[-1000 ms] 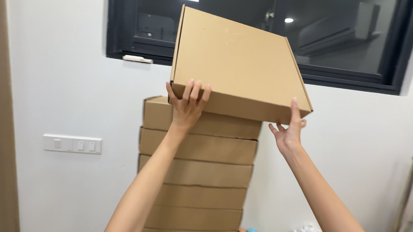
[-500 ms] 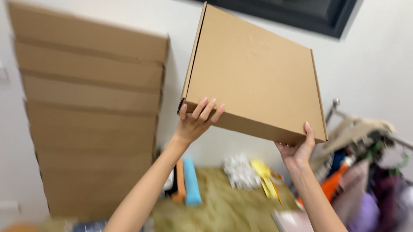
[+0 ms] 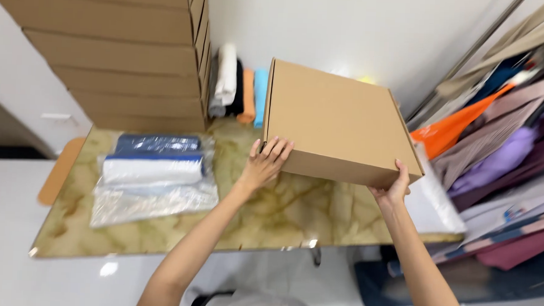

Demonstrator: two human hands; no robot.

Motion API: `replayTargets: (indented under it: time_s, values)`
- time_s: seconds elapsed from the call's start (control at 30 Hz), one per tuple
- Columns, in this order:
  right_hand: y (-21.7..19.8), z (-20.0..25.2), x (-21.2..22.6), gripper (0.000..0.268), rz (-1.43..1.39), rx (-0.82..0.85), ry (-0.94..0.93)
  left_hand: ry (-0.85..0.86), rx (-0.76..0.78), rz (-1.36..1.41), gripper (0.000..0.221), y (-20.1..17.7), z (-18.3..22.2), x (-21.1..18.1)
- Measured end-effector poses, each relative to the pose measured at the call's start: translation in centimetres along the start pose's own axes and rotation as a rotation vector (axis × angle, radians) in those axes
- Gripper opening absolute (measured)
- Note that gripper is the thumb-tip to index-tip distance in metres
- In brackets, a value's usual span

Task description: The person places a folded blue garment into a clear plastic bag and seals it. They then place a folded white and blue garment into another plastic bag and seal it. The person places both packaged items into a cardboard box, closes the box, and ties it with a white ribbon.

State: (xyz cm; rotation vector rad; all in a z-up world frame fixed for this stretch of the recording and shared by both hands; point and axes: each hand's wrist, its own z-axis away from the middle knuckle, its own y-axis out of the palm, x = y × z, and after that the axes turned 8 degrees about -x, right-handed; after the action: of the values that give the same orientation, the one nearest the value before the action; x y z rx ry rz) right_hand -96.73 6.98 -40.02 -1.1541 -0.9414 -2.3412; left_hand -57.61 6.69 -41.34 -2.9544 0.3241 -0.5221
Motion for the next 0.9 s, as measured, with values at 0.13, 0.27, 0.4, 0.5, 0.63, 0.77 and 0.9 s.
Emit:
replayTargets:
  time_s: [0.13,0.27,0.4,0.5,0.63,0.77,0.9]
  values:
    - [-2.1,-0.7,-6.1,0.115,0.102,-0.120,0.050,0.012,0.267,0.044,0.113,-3.8,6.8,-2.5]
    - [-3.1,-1.3,-9.9,0.122,0.156,-0.135,0.062,-0.016,0.399,0.041,0.118,-5.7,12.0,-4.1]
    - [-2.3,-0.3,-11.6,0.123,0.184,-0.146,0.031,-0.061,0.473,0.056,0.118,-6.5,14.8,-4.9]
    - [-1.6,1.4,-11.5,0.127,0.157,-0.155,0.025,-0.053,0.536,0.062,0.120,-7.6,14.8,-5.4]
    - [-1.4,5.3,-9.9,0.130,0.198,-0.101,0.085,-0.037,0.604,0.091,0.120,-9.1,14.5,-5.7]
    - [-0.8,10.8,-7.1,0.128,0.286,-0.028,0.196,-0.012,0.717,0.135,0.119,-11.2,13.1,-5.3]
    - [-3.4,7.7,-9.9,0.138,0.284,-0.013,0.236,-0.003,0.733,0.148,0.124,-12.3,12.9,-5.1]
